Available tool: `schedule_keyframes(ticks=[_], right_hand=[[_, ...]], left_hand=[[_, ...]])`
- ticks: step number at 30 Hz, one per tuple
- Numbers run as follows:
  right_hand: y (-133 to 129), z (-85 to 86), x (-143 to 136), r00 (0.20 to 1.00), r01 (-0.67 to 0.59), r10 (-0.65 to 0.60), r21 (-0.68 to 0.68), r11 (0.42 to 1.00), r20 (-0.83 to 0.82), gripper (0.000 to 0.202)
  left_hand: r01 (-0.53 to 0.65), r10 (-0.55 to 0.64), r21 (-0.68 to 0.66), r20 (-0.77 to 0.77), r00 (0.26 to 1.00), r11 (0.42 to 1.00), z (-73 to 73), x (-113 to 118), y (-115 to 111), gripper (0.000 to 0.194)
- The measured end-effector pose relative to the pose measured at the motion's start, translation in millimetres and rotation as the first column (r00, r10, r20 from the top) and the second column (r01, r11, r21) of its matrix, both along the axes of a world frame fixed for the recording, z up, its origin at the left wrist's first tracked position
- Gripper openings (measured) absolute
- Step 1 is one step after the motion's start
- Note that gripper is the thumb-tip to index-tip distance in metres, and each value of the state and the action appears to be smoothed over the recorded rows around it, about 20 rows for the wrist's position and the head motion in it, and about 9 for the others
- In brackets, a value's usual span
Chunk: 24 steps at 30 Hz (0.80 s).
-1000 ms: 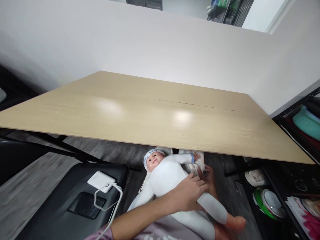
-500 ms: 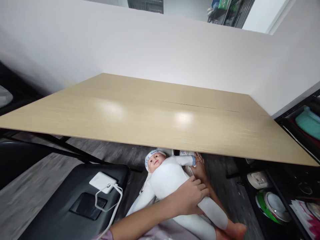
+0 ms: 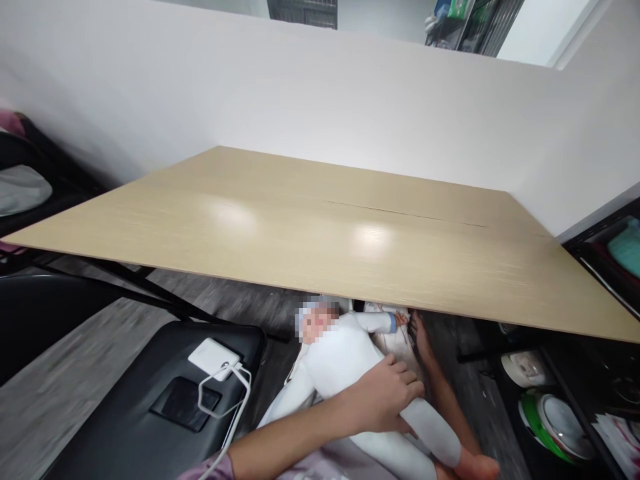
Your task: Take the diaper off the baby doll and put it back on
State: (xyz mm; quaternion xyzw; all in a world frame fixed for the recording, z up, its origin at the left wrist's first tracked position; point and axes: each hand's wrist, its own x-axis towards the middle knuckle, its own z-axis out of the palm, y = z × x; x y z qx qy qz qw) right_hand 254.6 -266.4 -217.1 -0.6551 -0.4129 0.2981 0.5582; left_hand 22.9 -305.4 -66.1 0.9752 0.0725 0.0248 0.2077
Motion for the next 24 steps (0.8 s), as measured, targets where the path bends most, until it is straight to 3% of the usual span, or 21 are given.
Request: schedule_keyframes(ticks=[4,6,7,9,11,14,17,19,21,23,24], right_hand=[[-37.9,22.7,8.5,0.992,0.077,-0.078,0.021,0.997,0.094,0.054],[-49.4,44.7,2.6,0.977,-0.021,0.009,0.056,0.998,0.213,0.045],[-51.0,57.3,-3.4,0.944,-0.13,0.106,0.058,0.99,0.313,0.041],[-45.2,81.9,-20.3,0.795,-0.392,0.335,0.006,0.92,0.506,0.042],[-29.3,101.7,-40.9,0.6,-0.576,0.53,-0.137,0.806,0.599,0.053],[2.8,120.7,-71.3,0.387,-0.606,0.685,-0.39,0.693,0.617,0.063],[28.0,135.4,-95.9,0.275,-0.585,0.768,-0.533,0.611,0.579,0.048],[34.2,147.3,-108.3,0.247,-0.598,0.779,-0.542,0.591,0.576,0.036],[30.4,160.9,-116.4,0.275,-0.619,0.761,-0.498,0.607,0.587,0.034],[18.2,174.0,-119.5,0.389,-0.654,0.738,-0.399,0.643,0.552,0.041],[10.0,179.7,-119.1,0.482,-0.663,0.718,-0.327,0.674,0.502,0.046]], left_hand=[[-0.012,0.011,0.025,0.044,0.999,1.0,5.6,-1.9,0.1,0.05],[-0.015,0.013,0.045,0.056,0.998,0.999,10.3,-3.2,0.6,0.047],[-0.013,0.01,0.055,0.058,0.998,0.998,12.2,-3.8,0.6,0.046],[-0.005,0.001,0.069,0.064,0.998,0.998,14.3,-5.0,-0.2,0.046],[-0.014,0.009,0.077,0.066,0.998,0.997,13.5,-6.0,-2.3,0.045],[-0.056,0.052,0.09,0.039,0.998,0.994,12.3,-7.4,-6.4,0.044],[-0.089,0.088,0.103,0.016,0.996,0.991,21.3,-13.1,-9.0,0.045],[-0.129,0.124,0.079,0.066,0.99,0.988,32.7,-23.9,-11.4,0.059],[-0.136,0.134,-0.004,0.212,0.968,0.991,40.9,-43.2,-16.6,0.072],[-0.104,0.125,-0.071,0.451,0.884,0.992,39.4,-70.3,-24.4,0.06],[-0.125,0.143,-0.071,0.586,0.798,0.99,34.7,-85.4,-28.1,0.045]])
